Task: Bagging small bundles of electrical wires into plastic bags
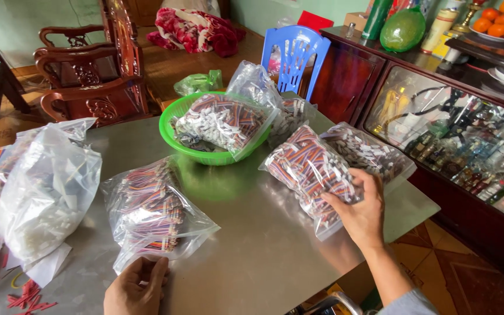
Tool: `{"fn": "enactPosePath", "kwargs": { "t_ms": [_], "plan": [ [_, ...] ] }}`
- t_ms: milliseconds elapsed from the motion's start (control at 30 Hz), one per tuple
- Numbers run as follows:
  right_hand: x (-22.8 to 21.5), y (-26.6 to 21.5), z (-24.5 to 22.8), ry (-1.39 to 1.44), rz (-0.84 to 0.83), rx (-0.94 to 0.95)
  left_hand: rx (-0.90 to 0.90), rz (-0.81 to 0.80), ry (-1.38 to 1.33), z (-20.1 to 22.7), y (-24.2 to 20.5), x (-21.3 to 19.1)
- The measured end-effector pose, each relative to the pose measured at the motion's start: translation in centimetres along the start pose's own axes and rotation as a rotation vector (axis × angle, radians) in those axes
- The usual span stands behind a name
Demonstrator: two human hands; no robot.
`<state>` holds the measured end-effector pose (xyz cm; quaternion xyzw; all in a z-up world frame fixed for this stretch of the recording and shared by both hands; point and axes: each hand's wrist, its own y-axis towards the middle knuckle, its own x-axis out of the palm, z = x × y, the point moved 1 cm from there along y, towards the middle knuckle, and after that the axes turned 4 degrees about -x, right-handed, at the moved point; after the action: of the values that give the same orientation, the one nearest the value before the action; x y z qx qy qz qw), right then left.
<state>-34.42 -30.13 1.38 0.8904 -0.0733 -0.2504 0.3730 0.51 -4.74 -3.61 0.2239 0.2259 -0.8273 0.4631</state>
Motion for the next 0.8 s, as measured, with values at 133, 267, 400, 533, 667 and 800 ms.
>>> {"fn": "enactPosePath", "kwargs": {
  "t_ms": [133, 267, 400, 533, 667, 800],
  "plan": [
    [-1.2, -1.5, -0.4, 0.050, -0.111, 0.071, -0.004, -0.033, 0.079, 0.2, 0.1, -0.4],
    [-3.1, -3.1, -1.3, -0.079, -0.120, -0.137, -0.050, -0.069, 0.036, 1.9, -1.3, -1.5],
    [-4.5, -3.9, -4.1, -0.050, -0.197, -0.337, -0.035, -0.089, -0.003, 2.8, -1.9, -2.1],
    [-5.3, -4.5, -5.1, -0.084, -0.218, -0.406, -0.001, -0.095, -0.017, 2.7, -2.1, -2.1],
    [-5.2, -4.7, -6.0, -0.108, -0.213, -0.475, 0.000, -0.089, -0.020, 2.6, -2.1, -2.1],
    [-5.1, -5.0, -6.6, -0.135, -0.173, -0.537, 0.014, -0.081, -0.014, 2.6, -2.0, -2.1]
  ]
}}
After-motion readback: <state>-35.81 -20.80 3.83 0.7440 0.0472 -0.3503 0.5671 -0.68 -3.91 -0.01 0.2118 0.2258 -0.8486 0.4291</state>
